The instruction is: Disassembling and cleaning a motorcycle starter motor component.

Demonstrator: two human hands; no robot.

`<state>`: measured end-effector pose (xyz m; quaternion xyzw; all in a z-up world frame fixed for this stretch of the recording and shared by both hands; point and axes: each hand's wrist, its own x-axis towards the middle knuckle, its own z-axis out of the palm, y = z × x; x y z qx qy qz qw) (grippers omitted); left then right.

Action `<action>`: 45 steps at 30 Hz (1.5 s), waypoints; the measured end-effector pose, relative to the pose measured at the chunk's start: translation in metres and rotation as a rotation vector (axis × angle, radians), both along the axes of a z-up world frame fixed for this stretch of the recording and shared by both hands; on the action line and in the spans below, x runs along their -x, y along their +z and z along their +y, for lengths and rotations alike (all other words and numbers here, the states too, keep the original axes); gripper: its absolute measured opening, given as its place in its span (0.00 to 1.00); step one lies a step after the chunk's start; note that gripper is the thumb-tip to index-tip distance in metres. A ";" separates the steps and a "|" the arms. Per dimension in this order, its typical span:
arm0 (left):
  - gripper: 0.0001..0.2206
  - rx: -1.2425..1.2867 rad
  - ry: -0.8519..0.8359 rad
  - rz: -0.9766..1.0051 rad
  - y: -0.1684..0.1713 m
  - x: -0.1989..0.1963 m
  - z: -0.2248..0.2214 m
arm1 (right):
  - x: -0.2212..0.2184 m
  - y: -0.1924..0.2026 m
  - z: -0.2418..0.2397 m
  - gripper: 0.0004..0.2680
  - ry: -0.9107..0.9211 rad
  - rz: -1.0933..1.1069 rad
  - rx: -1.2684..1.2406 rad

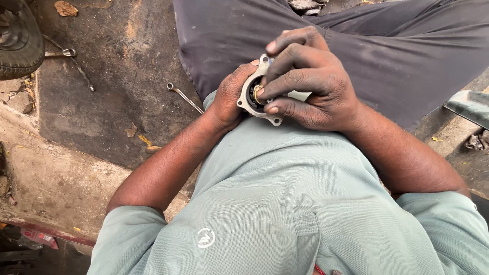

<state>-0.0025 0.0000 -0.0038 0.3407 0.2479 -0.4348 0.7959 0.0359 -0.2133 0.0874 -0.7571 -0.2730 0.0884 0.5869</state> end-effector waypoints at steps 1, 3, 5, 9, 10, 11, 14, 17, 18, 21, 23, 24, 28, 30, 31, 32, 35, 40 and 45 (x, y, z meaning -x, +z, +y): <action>0.24 0.007 -0.001 0.010 0.001 0.000 0.000 | -0.001 0.002 0.001 0.09 0.019 -0.013 -0.007; 0.25 0.013 0.000 0.021 0.001 0.000 0.001 | -0.003 0.007 0.004 0.09 0.040 -0.025 -0.015; 0.25 -0.003 0.017 0.032 0.000 0.000 0.001 | -0.006 0.013 0.007 0.08 0.049 0.097 -0.049; 0.26 0.031 -0.016 -0.016 0.001 0.000 -0.001 | -0.001 0.003 0.001 0.06 0.058 -0.013 -0.009; 0.26 0.018 -0.029 -0.023 0.002 -0.002 0.000 | -0.001 0.003 0.002 0.06 0.040 -0.026 0.011; 0.26 0.004 -0.042 -0.030 0.004 -0.003 0.000 | -0.001 0.004 0.002 0.06 0.023 -0.040 0.031; 0.26 -0.022 -0.065 -0.022 0.004 -0.003 0.000 | 0.001 -0.002 -0.001 0.08 -0.034 -0.036 0.017; 0.27 -0.093 -0.106 -0.035 -0.002 0.000 0.002 | -0.003 0.001 0.001 0.10 -0.021 0.018 -0.013; 0.27 -0.092 -0.106 -0.035 0.002 -0.003 0.000 | -0.005 0.006 0.003 0.10 -0.021 0.018 -0.012; 0.24 -0.008 0.003 -0.015 0.010 -0.008 -0.003 | -0.010 0.013 0.005 0.10 0.015 0.000 -0.006; 0.24 -0.027 -0.021 0.011 0.009 -0.006 -0.002 | -0.008 0.010 0.002 0.08 0.031 0.089 -0.017; 0.24 -0.027 -0.022 0.010 0.008 -0.006 -0.002 | -0.006 0.007 0.000 0.08 0.030 0.089 -0.017; 0.23 0.035 0.002 -0.017 0.003 -0.004 -0.003 | -0.003 0.002 -0.002 0.06 0.026 -0.042 0.029; 0.23 0.033 0.002 -0.027 0.005 -0.005 -0.003 | -0.004 0.003 -0.001 0.06 0.010 -0.072 0.042; 0.23 0.015 0.004 -0.016 0.007 -0.006 -0.003 | -0.005 0.003 -0.001 0.07 -0.017 -0.090 0.059; 0.23 -0.001 0.007 -0.005 0.009 -0.006 -0.004 | -0.005 0.003 -0.001 0.08 -0.043 -0.106 0.078; 0.23 -0.040 -0.017 0.029 0.013 -0.010 -0.004 | -0.002 -0.003 -0.002 0.10 -0.052 -0.028 -0.001; 0.25 -0.036 -0.032 -0.083 0.004 -0.003 -0.001 | -0.001 -0.004 -0.005 0.09 -0.039 -0.040 0.059; 0.24 -0.014 0.061 -0.079 0.018 -0.008 -0.004 | -0.003 0.005 0.001 0.07 -0.015 -0.066 0.138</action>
